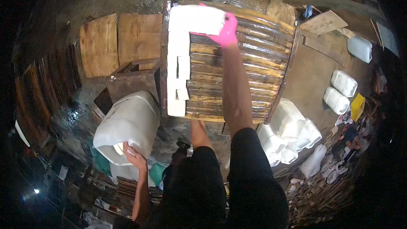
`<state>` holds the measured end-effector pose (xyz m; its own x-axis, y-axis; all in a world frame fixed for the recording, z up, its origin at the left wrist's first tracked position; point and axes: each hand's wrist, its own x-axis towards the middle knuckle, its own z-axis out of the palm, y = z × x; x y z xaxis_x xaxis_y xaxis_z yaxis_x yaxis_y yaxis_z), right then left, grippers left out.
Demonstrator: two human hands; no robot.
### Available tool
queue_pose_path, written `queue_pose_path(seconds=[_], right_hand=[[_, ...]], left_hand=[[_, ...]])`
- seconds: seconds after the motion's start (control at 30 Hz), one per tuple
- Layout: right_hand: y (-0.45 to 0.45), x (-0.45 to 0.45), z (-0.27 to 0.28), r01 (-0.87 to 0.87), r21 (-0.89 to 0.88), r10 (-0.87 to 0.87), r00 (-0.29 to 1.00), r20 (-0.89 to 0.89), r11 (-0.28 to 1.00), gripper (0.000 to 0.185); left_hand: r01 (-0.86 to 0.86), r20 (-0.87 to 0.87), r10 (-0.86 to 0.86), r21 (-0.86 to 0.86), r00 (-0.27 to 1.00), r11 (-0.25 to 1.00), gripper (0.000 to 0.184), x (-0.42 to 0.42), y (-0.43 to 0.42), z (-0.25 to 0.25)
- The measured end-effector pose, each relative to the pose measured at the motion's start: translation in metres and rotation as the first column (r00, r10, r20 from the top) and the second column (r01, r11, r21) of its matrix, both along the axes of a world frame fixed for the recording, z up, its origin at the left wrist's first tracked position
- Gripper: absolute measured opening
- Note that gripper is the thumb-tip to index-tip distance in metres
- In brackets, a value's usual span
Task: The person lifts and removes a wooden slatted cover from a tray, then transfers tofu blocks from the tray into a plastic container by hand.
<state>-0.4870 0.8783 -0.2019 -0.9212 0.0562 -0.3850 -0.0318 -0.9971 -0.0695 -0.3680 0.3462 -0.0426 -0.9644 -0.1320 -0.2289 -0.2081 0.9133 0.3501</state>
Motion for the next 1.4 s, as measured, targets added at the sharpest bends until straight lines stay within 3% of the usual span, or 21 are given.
queue_pose_path(seconds=[0.1, 0.13, 0.17, 0.23, 0.3, 0.33, 0.37, 0.4, 0.47, 0.5, 0.53, 0.63, 0.7, 0.77, 0.8, 0.93, 1.0, 1.2, 1.3, 1.37, 1.4], right_hand=[[-0.011, 0.043, 0.006, 0.119, 0.065, -0.124, 0.989, 0.076, 0.991, 0.073], [-0.02, 0.07, 0.005, 0.093, 0.336, -0.178, 0.956, 0.235, 0.937, 0.066], [-0.008, 0.116, -0.012, 0.195, 0.185, -0.253, 0.892, 0.375, 0.963, 0.059], [-0.043, 0.123, 0.04, 0.155, 0.136, -0.171, 0.978, 0.117, 0.979, 0.056], [-0.088, 0.142, 0.109, -0.065, 0.43, -0.048, 0.968, 0.247, 0.9, 0.064], [-0.125, 0.131, 0.151, -0.056, 0.313, -0.069, 0.925, 0.374, 0.948, 0.056], [-0.145, 0.147, 0.162, -0.31, 0.501, 0.032, 0.873, 0.487, 0.808, 0.054], [-0.165, 0.163, 0.173, -0.55, 0.603, 0.105, 0.783, 0.613, 0.579, 0.053], [-0.209, 0.172, 0.195, -0.615, 0.644, 0.287, 0.583, 0.76, -0.455, 0.052], [-0.258, 0.161, 0.216, -0.7, 0.714, 0.398, 0.649, 0.648, -0.022, 0.055], [-0.324, 0.112, 0.275, -0.684, 0.603, 0.431, 0.729, 0.532, 0.412, 0.057], [-0.421, 0.083, 0.259, -0.698, 0.705, 0.625, 0.609, 0.489, 0.128, 0.055], [-0.478, 0.061, 0.215, -0.634, 0.77, 0.624, 0.573, 0.531, -0.074, 0.054], [-0.517, 0.043, 0.166, -0.585, 0.763, 0.57, 0.541, 0.619, -0.274, 0.053], [-0.535, 0.039, 0.143, -0.571, 0.732, 0.53, 0.518, 0.672, -0.371, 0.052], [-0.571, 0.022, 0.092, -0.512, 0.571, 0.379, 0.436, 0.816, -0.642, 0.05], [-0.577, 0.02, 0.082, -0.484, 0.519, 0.344, 0.407, 0.846, -0.704, 0.05], [-0.568, 0.017, 0.087, -0.48, 0.56, 0.42, 0.374, 0.827, -0.675, 0.049], [-0.569, 0.043, 0.122, -0.634, 0.436, 0.231, 0.382, 0.895, -0.638, 0.056], [-0.591, 0.067, 0.073, -0.52, 0.553, 0.105, 0.659, 0.745, -0.651, 0.039], [-0.593, 0.063, 0.087, -0.505, 0.506, 0.131, 0.605, 0.786, -0.699, 0.037]], left_hand=[[0.026, -0.024, -0.024, 0.069, 0.999, 0.997, 0.051, 0.003, -0.007, -0.004], [-0.028, 0.008, 0.027, 0.104, 1.0, 0.994, 0.05, 0.002, -0.003, 0.0], [-0.011, 0.021, 0.009, 0.107, 1.0, 0.994, 0.051, 0.003, -0.003, 0.002], [-0.02, 0.07, 0.013, 0.087, 0.997, 0.996, 0.06, -0.003, 0.011, 0.021], [-0.066, -0.103, 0.073, 0.075, 0.992, 0.995, 0.064, 0.005, 0.029, 0.038], [-0.23, -0.053, 0.247, 0.217, 0.968, 0.949, 0.065, 0.005, 0.048, 0.059], [-0.291, 0.024, 0.3, 0.327, 0.954, 0.899, 0.065, 0.007, 0.059, 0.081], [-0.35, 0.1, 0.346, 0.482, 0.933, 0.803, 0.064, 0.006, 0.074, 0.095], [-0.458, 0.281, 0.46, 0.823, 0.842, 0.335, 0.061, 0.013, 0.086, 0.099], [-0.455, 0.276, 0.474, 0.831, 0.836, 0.32, 0.061, 0.036, 0.086, 0.075], [-0.495, 0.455, 0.483, 0.868, 0.748, -0.05, 0.06, 0.071, 0.079, 0.04], [-0.468, 0.735, 0.466, 0.675, 0.493, -0.571, 0.058, -0.001, 0.02, 0.083], [-0.021, 0.365, 0.222, 0.558, 0.904, -0.83, 0.044, -0.004, -0.032, 0.033], [-0.502, 0.75, 0.5, 0.662, 0.434, -0.557, 0.045, -0.03, -0.038, 0.054], [-0.628, 0.864, 0.358, 0.502, 0.353, -0.595, 0.043, -0.047, -0.057, 0.039], [-0.763, 0.919, 0.195, 0.394, 0.343, -0.513, 0.052, -0.045, -0.092, 0.04], [-0.719, 0.835, 0.213, 0.546, 0.507, -0.43, 0.057, -0.035, -0.111, 0.063], [-0.665, 0.78, 0.3, 0.625, 0.549, -0.408, 0.052, -0.015, -0.174, 0.102], [-0.618, 0.704, 0.38, 0.709, 0.6, -0.338, 0.052, -0.008, -0.189, 0.106], [-0.617, 0.655, 0.446, 0.746, 0.61, -0.251, 0.053, -0.013, -0.186, 0.108], [-0.461, 0.538, 0.41, 0.843, 0.736, -0.279, 0.054, 0.014, -0.198, 0.068]])
